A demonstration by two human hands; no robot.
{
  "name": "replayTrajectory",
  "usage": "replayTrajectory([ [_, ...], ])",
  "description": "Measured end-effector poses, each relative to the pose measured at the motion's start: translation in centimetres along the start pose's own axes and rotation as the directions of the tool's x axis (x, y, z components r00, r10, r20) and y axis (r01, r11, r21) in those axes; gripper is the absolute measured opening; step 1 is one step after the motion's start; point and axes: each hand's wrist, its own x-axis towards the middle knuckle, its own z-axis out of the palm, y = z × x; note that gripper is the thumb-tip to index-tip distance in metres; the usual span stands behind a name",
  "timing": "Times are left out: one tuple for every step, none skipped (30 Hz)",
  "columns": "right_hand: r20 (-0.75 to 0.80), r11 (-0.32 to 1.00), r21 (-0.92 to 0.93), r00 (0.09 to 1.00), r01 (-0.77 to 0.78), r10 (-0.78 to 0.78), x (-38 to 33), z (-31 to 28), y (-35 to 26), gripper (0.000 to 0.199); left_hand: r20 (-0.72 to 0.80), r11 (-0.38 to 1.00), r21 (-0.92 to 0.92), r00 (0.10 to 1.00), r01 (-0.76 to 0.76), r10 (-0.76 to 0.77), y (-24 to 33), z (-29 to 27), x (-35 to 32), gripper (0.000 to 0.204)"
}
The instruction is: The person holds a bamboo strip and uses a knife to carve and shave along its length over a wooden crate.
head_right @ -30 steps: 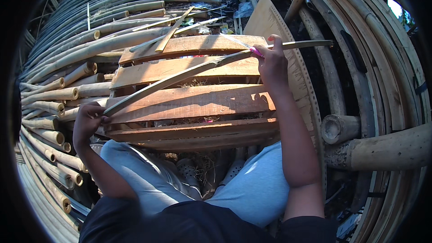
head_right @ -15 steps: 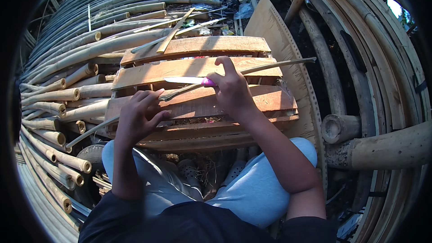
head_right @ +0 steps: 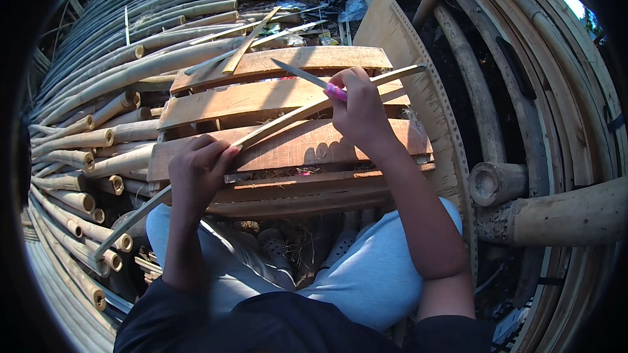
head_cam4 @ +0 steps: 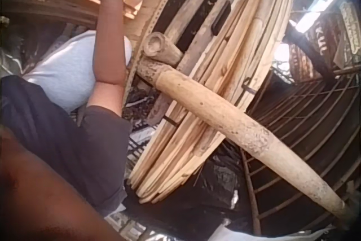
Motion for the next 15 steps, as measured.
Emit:
replayTrajectory([
  [-0.033, 0.999, -0.025, 0.999, -0.03, 0.029, 0.2, -1.1, 1.8, 0.013, -0.006, 1.0, -0.007, 1.0, 0.017, -0.017, 0.2, 0.2, 0.2, 0.02],
  [-0.06, 0.993, -0.078, 0.995, -0.088, 0.083, 0.4, -1.8, 2.6, 0.017, -0.011, 0.999, -0.01, 0.999, 0.042, -0.042, 0.2, 0.4, 0.1, 0.02],
  [-0.048, 0.976, -0.112, 0.982, -0.185, 0.18, 0.4, -2.7, 3.1, 0.019, -0.01, 0.999, -0.009, 0.999, 0.048, -0.048, 0.2, 0.5, 0.0, 0.02],
  [-0.03, 0.968, -0.17, 0.982, -0.187, 0.185, 0.3, -3.5, 3.8, 0.021, -0.003, 0.997, -0.03, 0.997, 0.072, -0.073, 0.2, 0.6, 0.1, 0.019],
  [-0.039, 0.952, -0.162, 0.966, -0.26, 0.257, 0.2, -3.9, 4.3, 0.022, 0.005, 0.994, -0.051, 0.995, 0.097, -0.097, 0.1, 0.7, 0.1, 0.019],
  [-0.047, 0.931, -0.154, 0.943, -0.332, 0.328, 0.1, -4.1, 4.6, 0.022, 0.006, 0.994, -0.053, 0.995, 0.1, -0.1, 0.0, 0.8, 0.1, 0.019],
  [-0.043, 0.931, -0.155, 0.944, -0.331, 0.328, 0.2, -4.1, 4.5, 0.022, -0.002, 0.992, -0.063, 0.994, 0.105, -0.105, -0.1, 0.9, 0.2, 0.019],
  [0.006, 0.917, -0.175, 0.931, -0.358, 0.365, 0.2, -4.2, 4.4, 0.022, -0.009, 0.991, -0.073, 0.994, 0.109, -0.11, -0.2, 1.0, 0.1, 0.018],
  [0.055, 0.902, -0.196, 0.914, -0.384, 0.401, 0.2, -4.2, 4.4, 0.023, -0.007, 0.991, -0.072, 0.993, 0.113, -0.114, -0.1, 1.1, 0.0, 0.018],
  [0.056, 0.902, -0.197, 0.914, -0.385, 0.403, 0.0, -4.1, 4.4, 0.023, -0.032, 0.994, -0.061, 0.995, 0.092, -0.094, -0.1, 1.1, 0.0, 0.017],
  [0.085, 0.905, -0.212, 0.916, -0.368, 0.393, -0.2, -3.7, 4.2, 0.023, -0.056, 0.996, -0.048, 0.996, 0.07, -0.073, -0.1, 1.1, -0.1, 0.017],
  [0.113, 0.909, -0.226, 0.917, -0.352, 0.383, -0.4, -3.4, 3.9, 0.023, -0.053, 0.996, -0.048, 0.996, 0.071, -0.074, 0.1, 1.2, 0.0, 0.017],
  [0.139, 0.902, -0.215, 0.902, -0.376, 0.409, -0.3, -3.4, 2.6, 0.024, -0.065, 0.999, -0.017, 0.997, 0.032, -0.033, 0.2, 1.2, 0.0, 0.016],
  [0.142, 0.901, -0.214, 0.901, -0.378, 0.411, -0.4, -3.2, 2.7, 0.024, -0.075, 1.0, 0.014, 0.997, -0.007, 0.008, 0.3, 1.2, 0.0, 0.016],
  [0.096, 0.901, -0.189, 0.906, -0.39, 0.413, -0.4, -3.0, 2.9, 0.024, -0.071, 1.0, 0.015, 0.997, -0.006, 0.007, 0.4, 1.3, 0.0, 0.016],
])
